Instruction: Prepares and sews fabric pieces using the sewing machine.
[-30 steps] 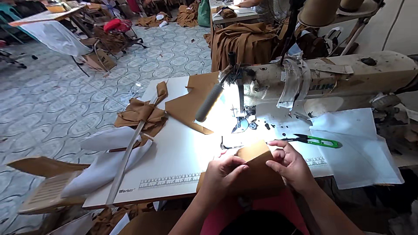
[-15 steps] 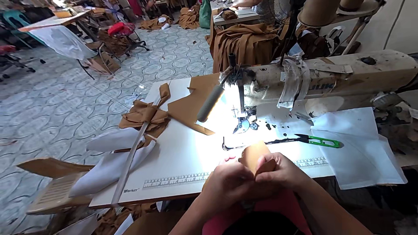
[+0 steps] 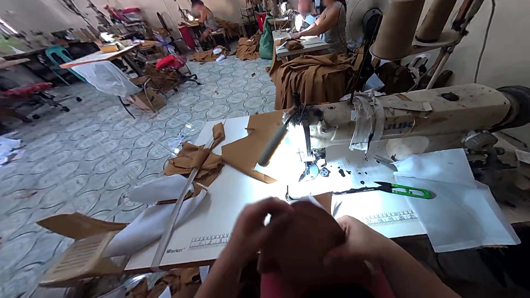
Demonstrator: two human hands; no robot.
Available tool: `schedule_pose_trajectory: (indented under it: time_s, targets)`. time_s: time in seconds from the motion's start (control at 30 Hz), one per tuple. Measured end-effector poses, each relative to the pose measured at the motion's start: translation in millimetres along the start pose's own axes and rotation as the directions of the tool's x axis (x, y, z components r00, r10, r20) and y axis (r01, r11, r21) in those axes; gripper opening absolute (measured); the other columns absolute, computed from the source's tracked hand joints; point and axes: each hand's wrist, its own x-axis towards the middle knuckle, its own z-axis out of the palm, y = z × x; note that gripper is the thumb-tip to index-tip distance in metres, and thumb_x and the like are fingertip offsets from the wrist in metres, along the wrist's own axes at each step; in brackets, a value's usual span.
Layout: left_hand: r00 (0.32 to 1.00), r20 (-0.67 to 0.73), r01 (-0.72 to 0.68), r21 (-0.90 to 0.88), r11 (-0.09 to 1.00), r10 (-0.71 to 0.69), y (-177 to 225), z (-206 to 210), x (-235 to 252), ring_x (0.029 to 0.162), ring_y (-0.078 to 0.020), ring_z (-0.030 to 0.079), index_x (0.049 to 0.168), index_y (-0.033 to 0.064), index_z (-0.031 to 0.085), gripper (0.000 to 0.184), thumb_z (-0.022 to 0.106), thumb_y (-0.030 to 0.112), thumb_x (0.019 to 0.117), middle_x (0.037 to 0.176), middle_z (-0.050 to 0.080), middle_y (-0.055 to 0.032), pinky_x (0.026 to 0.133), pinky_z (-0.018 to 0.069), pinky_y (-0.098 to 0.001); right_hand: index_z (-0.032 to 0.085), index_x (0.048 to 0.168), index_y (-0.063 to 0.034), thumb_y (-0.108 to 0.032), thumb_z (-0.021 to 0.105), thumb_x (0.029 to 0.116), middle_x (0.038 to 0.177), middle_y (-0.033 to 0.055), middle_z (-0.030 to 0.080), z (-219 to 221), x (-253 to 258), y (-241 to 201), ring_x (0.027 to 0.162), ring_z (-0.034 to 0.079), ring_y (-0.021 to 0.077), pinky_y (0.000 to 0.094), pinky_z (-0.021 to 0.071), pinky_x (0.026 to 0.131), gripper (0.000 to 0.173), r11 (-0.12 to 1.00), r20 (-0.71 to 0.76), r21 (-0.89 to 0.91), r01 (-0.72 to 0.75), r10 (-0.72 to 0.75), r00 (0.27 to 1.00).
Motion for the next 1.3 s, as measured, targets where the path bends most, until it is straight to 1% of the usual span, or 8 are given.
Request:
schedule_pose_trajectory:
  time_s: [0.07, 0.23, 0.7, 0.8, 0.9, 1.07, 1.2, 1.3]
  targets:
    - [0.978, -0.156, 0.117, -0.152, 0.981, -0.141, -13, -15, 3, 0.085, 0.0124, 0.063, 0.107, 0.0321, 0.069, 0.011, 0.058, 0.032, 0.1026, 0.097, 0.069, 0.0238, 0.075, 0.0525, -0.0086, 0.072, 0.097, -0.0108, -0.007, 0.078, 0.0818, 0.083, -0.0101, 0.075, 3, 2, 3, 0.076, 0.07, -0.003, 0.0195, 0.0598, 0.072, 0.017, 0.996, -0.114, 0.009, -0.084, 0.085, 0.99]
    - [0.917, -0.252, 0.215, -0.335, 0.917, -0.308, -28, -21, -8, 0.079, 0.0076, 0.066, 0.101, 0.0283, 0.069, 0.012, 0.058, 0.022, 0.1018, 0.088, 0.071, 0.0178, 0.072, 0.0549, -0.0117, 0.07, 0.087, -0.0118, -0.01, 0.078, 0.0827, 0.076, -0.0121, 0.071, -1, 2, 19, 0.069, 0.065, -0.0064, 0.0147, 0.0547, 0.066, 0.01, 0.999, -0.206, 0.014, -0.048, 0.05, 0.977]
    - [0.955, -0.174, 0.152, -0.405, 0.902, -0.239, -33, -20, -13, 0.087, 0.0072, 0.068, 0.109, 0.0312, 0.072, 0.014, 0.061, 0.03, 0.1009, 0.099, 0.074, 0.0166, 0.078, 0.0561, -0.012, 0.07, 0.084, -0.0086, -0.013, 0.077, 0.0856, 0.072, -0.0122, 0.068, 6, 4, 32, 0.067, 0.063, -0.0088, 0.0116, 0.0527, 0.066, 0.009, 0.988, -0.445, -0.105, 0.112, -0.147, 0.883]
    - [0.944, -0.239, 0.144, -0.321, 0.936, -0.227, -37, -19, -13, 0.086, 0.0074, 0.067, 0.108, 0.0307, 0.072, 0.013, 0.062, 0.027, 0.1008, 0.099, 0.073, 0.0178, 0.077, 0.0557, -0.0114, 0.07, 0.082, -0.0073, -0.014, 0.076, 0.0869, 0.073, -0.0122, 0.068, 6, 3, 33, 0.068, 0.061, -0.0105, 0.0099, 0.0515, 0.066, 0.01, 0.98, -0.458, -0.144, 0.138, -0.189, 0.869]
    - [0.961, -0.245, 0.106, -0.101, 0.989, -0.128, -43, -23, -16, 0.105, 0.0056, 0.061, 0.11, 0.0327, 0.07, 0.014, 0.058, 0.032, 0.1033, 0.114, 0.066, 0.0201, 0.09, 0.0496, -0.0128, 0.071, 0.084, -0.0023, -0.015, 0.075, 0.088, 0.075, -0.0076, 0.069, 7, 4, 38, 0.071, 0.062, -0.0105, 0.009, 0.0512, 0.069, 0.013, 0.947, -0.474, -0.259, 0.192, -0.297, 0.829]
    - [0.965, -0.257, 0.05, 0.012, 0.999, -0.045, -37, -25, -22, 0.104, 0.0055, 0.064, 0.114, 0.0333, 0.071, 0.017, 0.057, 0.03, 0.1041, 0.113, 0.07, 0.0204, 0.09, 0.0522, -0.0128, 0.066, 0.111, 0.0061, -0.015, 0.075, 0.0883, 0.077, -0.0012, 0.07, 9, 7, 49, 0.072, 0.063, -0.0063, 0.0108, 0.0525, 0.072, 0.032, 0.825, -0.483, -0.482, 0.296, -0.532, 0.696]
    - [0.962, -0.271, 0.033, 0.16, 0.987, 0.012, -29, -24, -29, 0.118, 0.0038, 0.058, 0.114, 0.0328, 0.069, 0.016, 0.056, 0.03, 0.1051, 0.125, 0.062, 0.0201, 0.097, 0.0485, -0.0134, 0.07, 0.097, 0.0041, -0.014, 0.073, 0.0898, 0.085, 0.0044, 0.075, 9, 8, 54, 0.08, 0.069, -0.0033, 0.0125, 0.0551, 0.079, 0.02, 0.778, -0.451, -0.541, 0.319, -0.589, 0.671]
    - [0.96, -0.278, 0.043, 0.095, 0.995, -0.015, -26, -23, -41, 0.104, 0.0053, 0.064, 0.118, 0.0342, 0.069, 0.019, 0.055, 0.03, 0.1056, 0.114, 0.069, 0.0206, 0.091, 0.0519, -0.0123, 0.072, 0.093, 0.0035, -0.013, 0.072, 0.0897, 0.084, 0.005, 0.076, 10, 10, 56, 0.08, 0.069, -0.0031, 0.0119, 0.0544, 0.08, 0.017, 0.781, -0.442, -0.546, 0.303, -0.576, 0.688]
